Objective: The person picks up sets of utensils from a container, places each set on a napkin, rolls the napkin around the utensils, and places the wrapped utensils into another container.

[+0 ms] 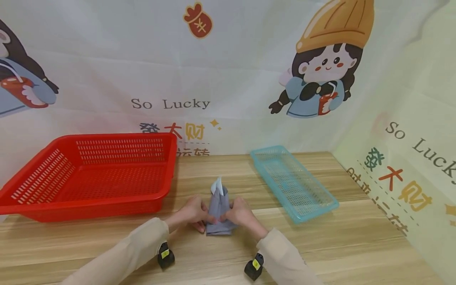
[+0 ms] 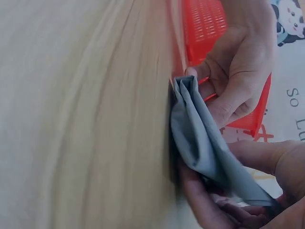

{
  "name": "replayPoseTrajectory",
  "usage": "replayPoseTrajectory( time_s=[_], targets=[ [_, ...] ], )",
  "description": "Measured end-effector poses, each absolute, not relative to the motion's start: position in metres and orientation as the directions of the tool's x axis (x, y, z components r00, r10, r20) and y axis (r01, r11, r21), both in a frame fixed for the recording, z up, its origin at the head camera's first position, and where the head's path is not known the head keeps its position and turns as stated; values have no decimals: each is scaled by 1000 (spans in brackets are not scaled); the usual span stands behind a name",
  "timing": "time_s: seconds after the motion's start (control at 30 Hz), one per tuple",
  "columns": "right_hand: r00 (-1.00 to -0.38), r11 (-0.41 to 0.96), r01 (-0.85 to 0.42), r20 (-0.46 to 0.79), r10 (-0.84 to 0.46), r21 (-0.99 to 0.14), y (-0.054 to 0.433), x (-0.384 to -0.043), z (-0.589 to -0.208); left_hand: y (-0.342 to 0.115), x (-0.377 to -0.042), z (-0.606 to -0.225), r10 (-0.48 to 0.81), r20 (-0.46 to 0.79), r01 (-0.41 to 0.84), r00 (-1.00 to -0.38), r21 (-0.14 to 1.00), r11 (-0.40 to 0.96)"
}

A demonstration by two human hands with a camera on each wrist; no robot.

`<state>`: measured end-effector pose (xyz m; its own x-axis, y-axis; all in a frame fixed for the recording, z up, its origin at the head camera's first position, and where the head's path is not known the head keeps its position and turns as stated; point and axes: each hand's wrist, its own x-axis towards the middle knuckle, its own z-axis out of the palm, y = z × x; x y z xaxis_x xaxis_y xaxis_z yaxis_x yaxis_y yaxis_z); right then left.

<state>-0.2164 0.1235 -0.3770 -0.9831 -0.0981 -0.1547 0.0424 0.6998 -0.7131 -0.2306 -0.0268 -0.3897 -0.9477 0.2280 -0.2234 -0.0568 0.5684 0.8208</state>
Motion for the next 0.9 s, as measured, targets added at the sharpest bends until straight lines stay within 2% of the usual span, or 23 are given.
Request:
replayPoseTrajectory(
  time_s=[0.3, 0.47, 0.73, 0.9],
  targets=[
    [-981, 516, 98, -169, -93, -851, 125, -214, -390, -33, -226, -389, 214, -259, -126, -942, 863, 490],
    [-987, 442, 97, -144, -76, -892, 128, -213, -389, -37, -229, -390, 232, -183, -55, -955, 882, 467],
    [-993, 284, 56, -84, -86, -957, 134, -213, -359, -35, -232, -371, 315, -91, -19, -945, 974, 224],
    [-994, 235, 7, -32, -104, -972, 134, -211, -342, -32, -228, -356, 365, -41, 18, -930, 987, 158]
  ],
)
